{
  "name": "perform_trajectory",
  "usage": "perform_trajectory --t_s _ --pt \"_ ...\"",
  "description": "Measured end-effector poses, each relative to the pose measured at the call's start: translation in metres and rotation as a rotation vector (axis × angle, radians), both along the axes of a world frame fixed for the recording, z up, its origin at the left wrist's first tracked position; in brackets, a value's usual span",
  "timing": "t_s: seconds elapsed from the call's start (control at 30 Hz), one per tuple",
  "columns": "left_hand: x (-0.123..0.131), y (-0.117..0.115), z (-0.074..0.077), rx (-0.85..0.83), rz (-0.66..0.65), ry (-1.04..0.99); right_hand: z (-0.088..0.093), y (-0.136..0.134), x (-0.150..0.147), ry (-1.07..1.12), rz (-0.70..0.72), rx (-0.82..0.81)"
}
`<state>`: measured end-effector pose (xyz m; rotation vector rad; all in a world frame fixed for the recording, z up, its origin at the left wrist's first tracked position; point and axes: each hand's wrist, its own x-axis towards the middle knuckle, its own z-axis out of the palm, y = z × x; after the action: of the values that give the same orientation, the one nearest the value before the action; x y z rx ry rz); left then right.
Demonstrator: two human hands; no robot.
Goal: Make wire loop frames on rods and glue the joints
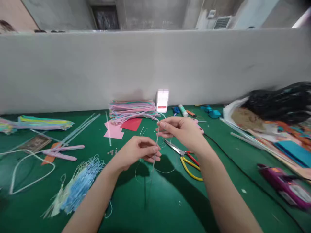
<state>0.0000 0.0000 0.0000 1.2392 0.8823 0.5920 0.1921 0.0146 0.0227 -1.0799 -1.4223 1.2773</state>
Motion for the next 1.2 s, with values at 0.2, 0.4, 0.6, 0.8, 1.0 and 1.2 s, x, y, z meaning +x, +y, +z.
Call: perform_trajectory --t_s 0.2,0.4,0.6,0.8,1.0,1.2 --pt "0.0017 0.0019 0.0006 -0.003 0.000 0.005 0.0034 0.0021 0.0082 -0.028 -0.004 -0.031" --pt "0.0009 0.0003 0.0008 -0.011 0.002 0.012 0.0028 0.0017 0.0053 -0.032 0.019 -0.020" --pt "0.0023 0.0011 0.0006 -0.011 -0.006 0.007 0.0015 0.0026 0.0042 0.020 0.025 -0.078" --pt "0.0012 0.0006 0.0013 -0.013 0.007 -0.002 0.0025 0.0020 0.0048 0.034 0.072 -0.049" --pt "0.0003 -0.0005 0.0022 0.002 -0.004 0.002 0.0016 0.0016 0.0075 0.017 0.088 -0.024" --pt "0.0027 -0.0008 0.0029 -0.007 0.006 0.021 -0.0018 0.0045 0.0060 0.053 0.015 -0.031"
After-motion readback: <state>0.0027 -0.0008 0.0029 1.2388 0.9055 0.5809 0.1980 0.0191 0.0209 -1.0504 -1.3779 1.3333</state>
